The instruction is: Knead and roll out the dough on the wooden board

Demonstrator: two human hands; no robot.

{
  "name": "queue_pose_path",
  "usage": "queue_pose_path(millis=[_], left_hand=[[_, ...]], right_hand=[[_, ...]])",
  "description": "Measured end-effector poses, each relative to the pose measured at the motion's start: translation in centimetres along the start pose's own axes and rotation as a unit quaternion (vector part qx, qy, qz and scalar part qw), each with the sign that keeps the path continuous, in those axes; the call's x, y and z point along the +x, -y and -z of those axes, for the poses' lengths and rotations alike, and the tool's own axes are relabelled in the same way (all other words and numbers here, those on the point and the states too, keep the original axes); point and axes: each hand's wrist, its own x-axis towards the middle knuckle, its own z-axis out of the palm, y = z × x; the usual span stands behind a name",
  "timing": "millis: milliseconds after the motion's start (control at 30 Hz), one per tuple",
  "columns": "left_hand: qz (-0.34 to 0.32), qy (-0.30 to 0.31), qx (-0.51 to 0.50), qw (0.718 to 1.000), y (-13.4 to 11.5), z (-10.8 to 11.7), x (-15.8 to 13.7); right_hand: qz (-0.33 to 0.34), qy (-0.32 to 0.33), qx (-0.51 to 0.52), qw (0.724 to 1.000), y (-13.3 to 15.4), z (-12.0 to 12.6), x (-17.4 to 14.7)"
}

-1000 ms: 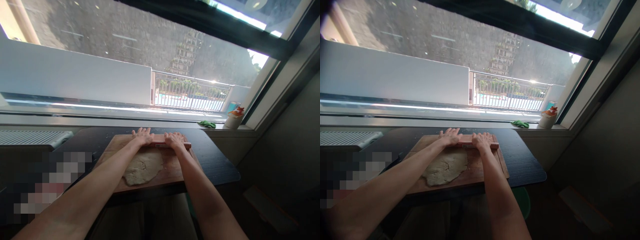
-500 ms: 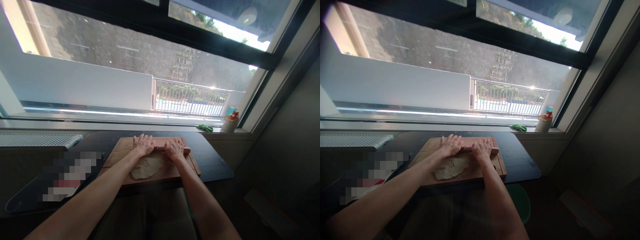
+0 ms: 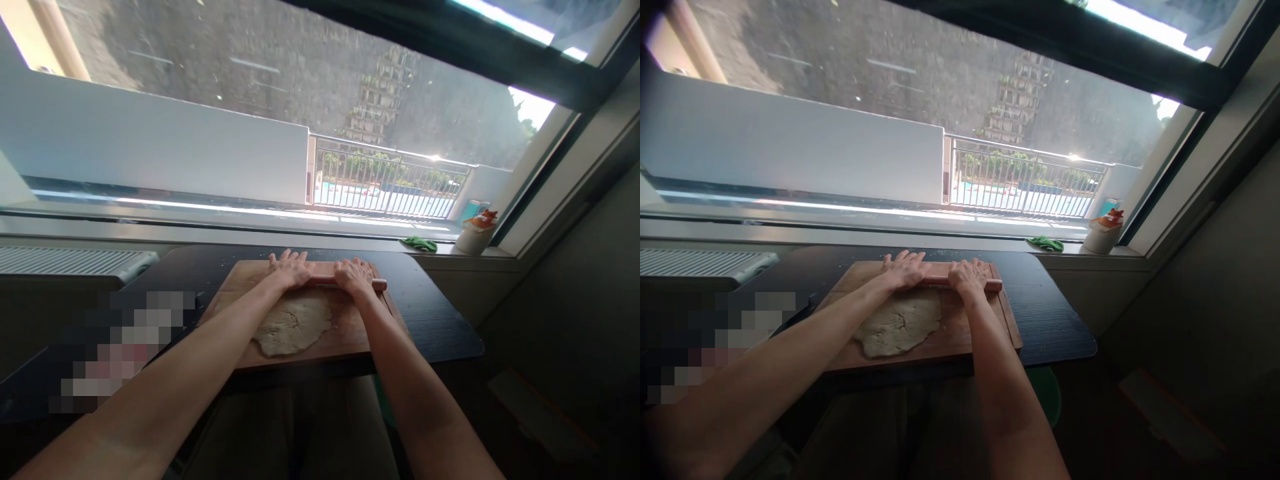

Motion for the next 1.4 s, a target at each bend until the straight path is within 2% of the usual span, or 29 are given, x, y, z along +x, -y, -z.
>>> queue_pose_path(millis=[267, 467, 567, 700, 833, 967, 1033, 1133, 1267, 1400], left_hand=[[-0.051, -0.073, 0.018, 0.996, -0.6, 0.4, -5.9], [-0.105, -0.138, 0.011, 0.985, 0.1, 0.6, -10.6], [-0.148, -0.111, 0.027, 0.982, 0.4, 1.9, -11.6], [-0.162, -0.017, 0.036, 0.986, -0.5, 3.6, -9.4], [-0.153, -0.028, 0.024, 0.988, -2.2, 2.8, -5.8], [-0.081, -0.066, 0.007, 0.994, -3.1, 1.4, -3.4], [-0.053, -0.079, 0.003, 0.995, -3.2, 1.1, -2.5], [-0.024, -0.05, 0.001, 0.998, -3.0, 0.9, -1.2], [-0.026, 0.007, -0.002, 1.0, -2.5, 0.4, -0.8], [-0.066, 0.006, 0.005, 0.998, -1.6, 0.2, -3.4]], right_hand=[[0.033, -0.093, -0.008, 0.995, 0.5, 1.1, -7.6], [0.113, -0.153, 0.008, 0.982, -0.4, 1.0, -13.7], [0.131, -0.143, 0.028, 0.981, -0.6, 0.8, -15.3], [0.143, -0.117, 0.035, 0.982, -0.2, 0.0, -15.4], [0.166, -0.124, 0.034, 0.978, -0.2, -0.5, -14.9], [0.185, -0.114, 0.052, 0.975, -1.0, 0.5, -14.0], [0.173, -0.094, 0.046, 0.979, -1.4, 1.3, -12.9], [0.13, -0.07, 0.022, 0.989, -1.5, 2.1, -10.9], [0.094, -0.083, -0.004, 0.992, -1.1, 2.2, -10.4], [0.112, -0.12, -0.002, 0.987, -0.3, 1.5, -13.2]])
